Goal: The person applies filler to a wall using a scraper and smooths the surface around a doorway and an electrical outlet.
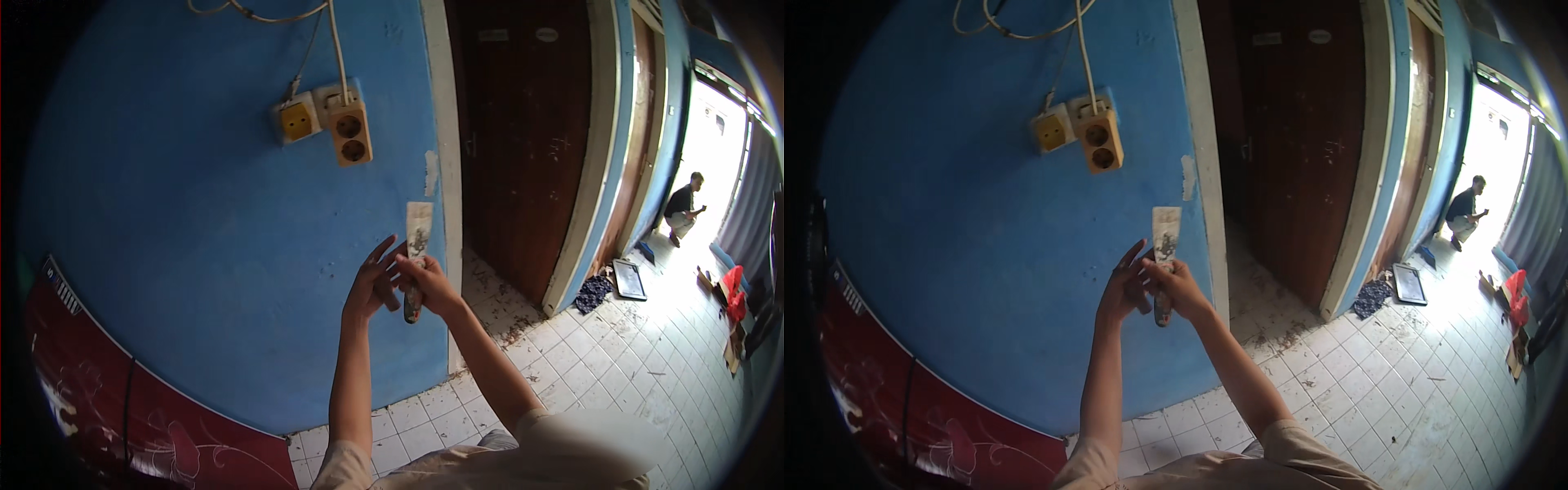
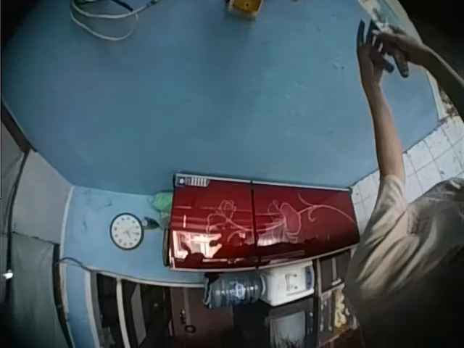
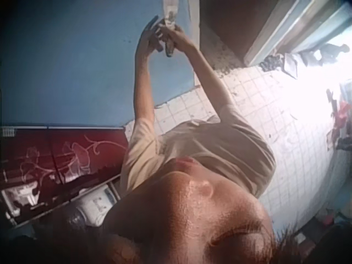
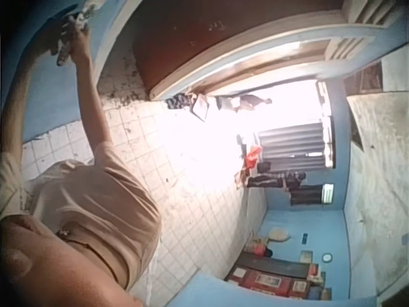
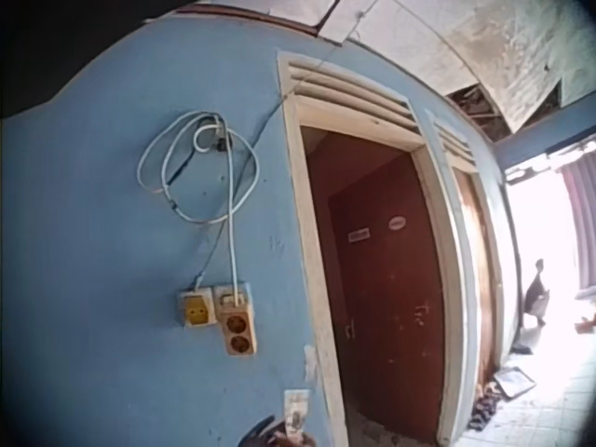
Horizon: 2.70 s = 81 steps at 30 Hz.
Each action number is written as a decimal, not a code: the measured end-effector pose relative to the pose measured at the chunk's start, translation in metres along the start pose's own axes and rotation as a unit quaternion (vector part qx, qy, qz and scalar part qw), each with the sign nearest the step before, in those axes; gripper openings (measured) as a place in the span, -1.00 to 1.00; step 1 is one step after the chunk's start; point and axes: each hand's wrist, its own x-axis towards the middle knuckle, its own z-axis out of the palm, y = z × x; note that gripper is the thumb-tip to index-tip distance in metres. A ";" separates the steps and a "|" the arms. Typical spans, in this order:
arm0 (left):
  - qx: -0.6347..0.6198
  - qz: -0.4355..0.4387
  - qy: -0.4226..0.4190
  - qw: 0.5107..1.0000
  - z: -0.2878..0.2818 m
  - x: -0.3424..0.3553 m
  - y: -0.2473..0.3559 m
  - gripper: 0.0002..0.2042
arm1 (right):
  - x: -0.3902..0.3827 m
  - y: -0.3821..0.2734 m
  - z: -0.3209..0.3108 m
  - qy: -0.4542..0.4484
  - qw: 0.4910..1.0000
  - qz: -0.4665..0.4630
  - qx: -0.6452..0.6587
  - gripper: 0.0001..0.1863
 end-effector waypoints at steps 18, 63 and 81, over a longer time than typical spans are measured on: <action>0.045 0.047 -0.015 0.998 0.013 0.025 0.016 -0.48 | 0.018 -0.032 0.009 -0.109 0.985 -0.095 0.089 -0.59; 0.386 0.171 0.294 0.858 -0.008 0.170 -0.097 -0.73 | 0.093 -0.021 -0.142 0.137 0.870 -0.202 -0.429 -0.22; 0.336 0.136 0.407 0.838 0.022 0.170 -0.098 -0.77 | 0.096 -0.016 -0.143 0.101 0.968 -0.142 -0.182 -0.28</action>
